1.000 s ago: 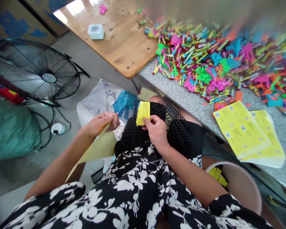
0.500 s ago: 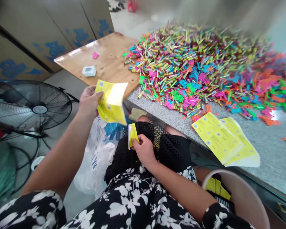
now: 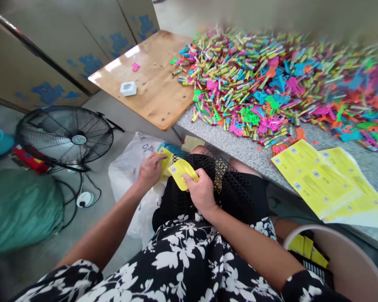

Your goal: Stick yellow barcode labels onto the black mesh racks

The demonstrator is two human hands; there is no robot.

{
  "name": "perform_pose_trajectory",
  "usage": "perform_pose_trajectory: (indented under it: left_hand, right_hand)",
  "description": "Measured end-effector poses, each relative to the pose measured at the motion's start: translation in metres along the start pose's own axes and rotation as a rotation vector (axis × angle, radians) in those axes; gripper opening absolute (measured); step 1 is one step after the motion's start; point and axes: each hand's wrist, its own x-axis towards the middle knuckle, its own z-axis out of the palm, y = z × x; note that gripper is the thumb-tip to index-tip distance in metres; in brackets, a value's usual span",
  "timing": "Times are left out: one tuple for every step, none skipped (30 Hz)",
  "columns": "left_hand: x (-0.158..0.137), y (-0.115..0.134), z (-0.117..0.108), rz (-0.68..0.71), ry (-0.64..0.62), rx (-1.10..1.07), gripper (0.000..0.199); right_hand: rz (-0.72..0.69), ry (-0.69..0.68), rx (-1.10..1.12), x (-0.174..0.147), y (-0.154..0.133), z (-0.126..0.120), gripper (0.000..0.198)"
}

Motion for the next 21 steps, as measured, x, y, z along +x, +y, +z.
perform_pose_trajectory:
  left_hand:
    - [-0.008,0.003,0.003,-0.038,0.002,-0.052,0.037]
    - [-0.014,0.008,0.004,-0.061,0.002,-0.091,0.038]
    - [-0.020,0.013,0.004,-0.075,-0.002,-0.127,0.037]
    - [-0.025,0.020,0.003,-0.087,-0.009,-0.169,0.036]
    - [-0.029,0.026,0.001,-0.103,-0.015,-0.221,0.036]
    - [-0.033,0.033,-0.001,-0.118,-0.022,-0.270,0.036]
    - [-0.036,0.039,-0.003,-0.132,-0.028,-0.304,0.037]
    - [-0.039,0.044,-0.004,-0.143,-0.030,-0.320,0.037]
    - [-0.041,0.048,-0.005,-0.152,-0.028,-0.318,0.036]
    - [-0.042,0.051,-0.004,-0.163,-0.024,-0.313,0.034]
    - [-0.043,0.053,-0.004,-0.176,-0.020,-0.315,0.033]
    - [-0.043,0.053,-0.003,-0.190,-0.014,-0.327,0.032]
    - [-0.043,0.052,-0.001,-0.204,-0.008,-0.347,0.030]
    - [-0.042,0.051,0.000,-0.218,-0.003,-0.371,0.029]
    - [-0.041,0.049,0.001,-0.234,0.003,-0.398,0.029]
    - [-0.040,0.047,0.002,-0.248,0.007,-0.425,0.029]
    - [-0.039,0.045,0.003,-0.259,0.007,-0.454,0.029]
    - [-0.038,0.043,0.003,-0.268,0.003,-0.481,0.030]
    - [-0.037,0.042,0.003,-0.273,-0.004,-0.501,0.032]
    - [-0.035,0.041,0.002,-0.276,-0.008,-0.511,0.033]
    - [-0.034,0.040,0.001,-0.279,-0.014,-0.512,0.034]
  right_hand:
    - [0.004,0.001,0.004,0.000,0.000,0.001,0.046]
    - [0.008,0.004,0.016,0.000,0.000,0.001,0.046]
    - [0.011,0.008,0.031,0.001,0.000,0.002,0.046]
    - [0.013,0.014,0.046,0.001,-0.001,0.002,0.047]
    - [0.014,0.020,0.058,0.001,-0.001,0.002,0.047]
    - [0.015,0.025,0.067,0.001,-0.001,0.002,0.047]
    - [0.015,0.027,0.071,0.001,-0.001,0.002,0.047]
    - [0.014,0.026,0.073,0.001,-0.001,0.002,0.047]
    - [0.013,0.022,0.072,0.001,-0.001,0.002,0.047]
    - [0.010,0.019,0.068,0.000,-0.002,0.002,0.047]
    - [0.005,0.014,0.061,0.000,-0.001,0.002,0.048]
    - [-0.002,0.011,0.053,-0.001,-0.001,0.001,0.048]
    - [-0.011,0.005,0.049,-0.001,-0.001,0.001,0.050]
    - [-0.020,-0.005,0.051,-0.002,-0.001,0.000,0.051]
    - [-0.027,-0.021,0.060,-0.003,0.000,-0.001,0.051]
    - [-0.032,-0.043,0.075,-0.003,0.000,-0.002,0.051]
    - [-0.032,-0.067,0.093,-0.004,0.000,-0.003,0.051]
    - [-0.027,-0.090,0.110,-0.005,0.000,-0.004,0.050]
    - [-0.020,-0.110,0.123,-0.005,0.000,-0.004,0.048]
    - [-0.014,-0.126,0.128,-0.006,0.000,-0.005,0.047]
    - [-0.011,-0.138,0.120,-0.007,-0.001,-0.006,0.046]
